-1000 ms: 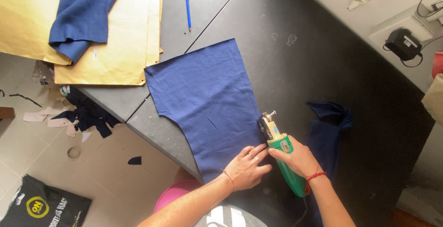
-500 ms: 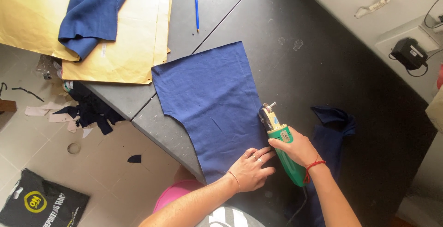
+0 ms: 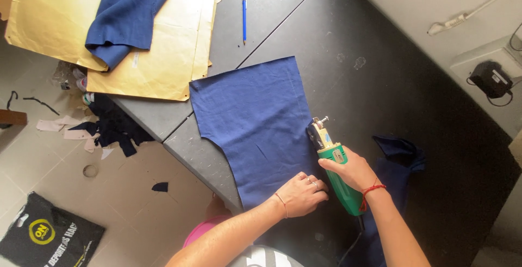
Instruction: Cutting blue fabric into specific shapes using paper patterns and an electric rotary cutter.
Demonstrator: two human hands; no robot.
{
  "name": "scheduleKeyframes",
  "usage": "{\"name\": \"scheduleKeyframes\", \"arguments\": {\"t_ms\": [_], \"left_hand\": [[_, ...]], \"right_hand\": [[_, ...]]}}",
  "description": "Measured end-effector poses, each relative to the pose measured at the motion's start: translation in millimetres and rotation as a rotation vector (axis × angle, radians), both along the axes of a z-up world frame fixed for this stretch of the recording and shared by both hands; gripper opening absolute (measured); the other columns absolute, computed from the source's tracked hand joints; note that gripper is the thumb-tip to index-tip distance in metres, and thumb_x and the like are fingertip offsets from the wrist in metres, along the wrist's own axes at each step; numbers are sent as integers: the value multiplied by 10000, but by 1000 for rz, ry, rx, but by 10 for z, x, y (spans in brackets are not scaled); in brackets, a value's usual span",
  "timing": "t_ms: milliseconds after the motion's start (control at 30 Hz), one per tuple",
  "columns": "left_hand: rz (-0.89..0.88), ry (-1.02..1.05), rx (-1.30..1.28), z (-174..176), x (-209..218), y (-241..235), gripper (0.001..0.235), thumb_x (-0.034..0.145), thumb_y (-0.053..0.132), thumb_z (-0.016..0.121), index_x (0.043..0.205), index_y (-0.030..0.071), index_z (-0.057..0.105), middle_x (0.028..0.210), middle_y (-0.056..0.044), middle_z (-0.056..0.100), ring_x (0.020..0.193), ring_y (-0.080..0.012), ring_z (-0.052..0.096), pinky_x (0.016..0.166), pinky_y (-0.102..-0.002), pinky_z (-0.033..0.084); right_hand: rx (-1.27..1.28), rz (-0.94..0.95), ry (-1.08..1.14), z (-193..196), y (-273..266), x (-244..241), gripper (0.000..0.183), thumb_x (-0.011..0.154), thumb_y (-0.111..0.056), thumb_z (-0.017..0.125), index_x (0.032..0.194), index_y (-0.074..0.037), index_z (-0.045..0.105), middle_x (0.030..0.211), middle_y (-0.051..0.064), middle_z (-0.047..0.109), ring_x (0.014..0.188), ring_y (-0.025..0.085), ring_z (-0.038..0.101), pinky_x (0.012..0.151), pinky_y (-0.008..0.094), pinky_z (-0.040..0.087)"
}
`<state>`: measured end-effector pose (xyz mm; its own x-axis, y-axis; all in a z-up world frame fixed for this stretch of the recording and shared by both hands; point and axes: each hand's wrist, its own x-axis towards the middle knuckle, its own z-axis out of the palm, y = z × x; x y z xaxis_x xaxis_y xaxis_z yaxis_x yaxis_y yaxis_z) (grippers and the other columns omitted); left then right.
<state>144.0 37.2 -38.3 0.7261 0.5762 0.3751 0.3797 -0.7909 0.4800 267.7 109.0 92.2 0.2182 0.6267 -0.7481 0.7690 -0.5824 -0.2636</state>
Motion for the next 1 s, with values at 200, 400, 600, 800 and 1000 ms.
{"name": "scheduleKeyframes", "arguments": {"t_ms": [200, 400, 600, 800, 1000], "left_hand": [[267, -183, 195, 196, -326, 355, 53, 700, 154, 515, 736, 188, 531, 765, 20, 550, 641, -179, 517, 614, -316, 365], [743, 230, 38, 51, -537, 933, 513, 721, 398, 537, 1184, 218, 408, 1284, -58, 315, 1218, -230, 263, 927, -544, 206], [724, 490, -12, -39, -532, 1034, 689, 743, 594, 394, 1341, 298, 223, 1439, -48, 54, 1326, -236, -1, 968, -634, 60], [703, 450, 74, 112, -541, 972, 651, 740, 518, 459, 1302, 229, 302, 1406, -86, 167, 1307, -252, 114, 973, -620, 96], [74, 43, 56, 528, -521, 85, 335, 547, 337, 613, 714, 92, 458, 732, -98, 448, 627, -267, 425, 634, -380, 322]], "right_hand": [[-11, 1, -22, -67, -100, 94, 495, 590, -507, 629, 947, -165, 598, 899, 89, 652, 879, 229, 594, 774, 312, 440], [-42, -43, -23, -17, -347, 110, 502, 588, -496, 631, 975, -177, 594, 888, 76, 653, 874, 213, 593, 773, 305, 439], [-137, -143, -34, 70, -637, 159, 380, 619, -381, 623, 968, -229, 618, 836, -39, 665, 788, 110, 598, 754, 209, 414], [-204, -238, -95, 120, -1096, 349, 377, 607, -384, 661, 958, -249, 635, 812, -47, 680, 751, 99, 611, 718, 206, 424], [-186, -566, -86, -40, -1685, 544, 452, 592, -263, 762, 1027, -202, 655, 856, 4, 705, 810, 127, 622, 783, 213, 406]]}}
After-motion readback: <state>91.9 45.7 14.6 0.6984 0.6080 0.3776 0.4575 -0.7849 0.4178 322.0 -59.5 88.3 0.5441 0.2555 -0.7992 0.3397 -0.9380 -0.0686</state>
